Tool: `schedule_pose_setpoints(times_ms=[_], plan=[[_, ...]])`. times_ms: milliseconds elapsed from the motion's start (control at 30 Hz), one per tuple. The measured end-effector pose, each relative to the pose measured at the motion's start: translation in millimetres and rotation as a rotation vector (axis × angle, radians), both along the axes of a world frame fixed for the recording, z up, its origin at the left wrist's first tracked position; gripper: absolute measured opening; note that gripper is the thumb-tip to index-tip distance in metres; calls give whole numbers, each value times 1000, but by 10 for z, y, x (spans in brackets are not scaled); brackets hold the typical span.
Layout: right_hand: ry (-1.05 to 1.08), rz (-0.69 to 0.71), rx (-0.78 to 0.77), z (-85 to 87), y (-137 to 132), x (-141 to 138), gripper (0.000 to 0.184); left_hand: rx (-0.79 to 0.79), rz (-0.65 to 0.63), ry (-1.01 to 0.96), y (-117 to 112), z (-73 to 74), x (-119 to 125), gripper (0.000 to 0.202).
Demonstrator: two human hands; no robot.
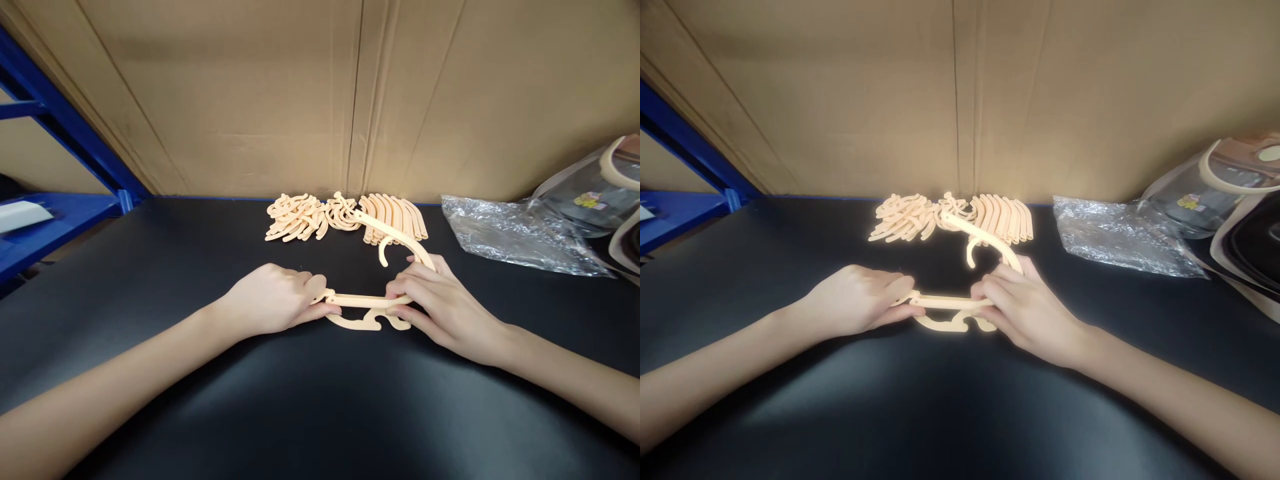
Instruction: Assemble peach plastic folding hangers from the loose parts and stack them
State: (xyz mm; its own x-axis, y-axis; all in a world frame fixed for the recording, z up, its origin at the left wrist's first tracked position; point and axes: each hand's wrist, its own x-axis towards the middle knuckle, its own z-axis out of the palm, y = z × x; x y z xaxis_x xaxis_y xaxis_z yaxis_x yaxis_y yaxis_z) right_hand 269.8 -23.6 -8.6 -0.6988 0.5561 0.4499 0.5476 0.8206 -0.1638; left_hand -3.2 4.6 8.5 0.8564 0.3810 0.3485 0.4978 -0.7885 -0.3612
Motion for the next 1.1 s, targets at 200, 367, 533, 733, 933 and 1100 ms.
schedule_pose_setpoints(times_ms=[200,367,533,733,933,1100], plan=[[49,7,-187,0,0,36,11,118,-33,13,13,-14,-5,53],[69,30,-329,41,-3,59,11,227,-48,15,-7,23,3,49],[96,11,-559,107,12,42,13,316,-77,9,-62,81,24,44],[155,-2,-596,89,35,36,16,294,-84,-15,-87,108,31,40],[92,-71,-174,65,112,136,25,121,-124,3,-44,164,13,24],[-121,-72,229,159,180,261,25,66,-69,-81,32,137,-55,20]])
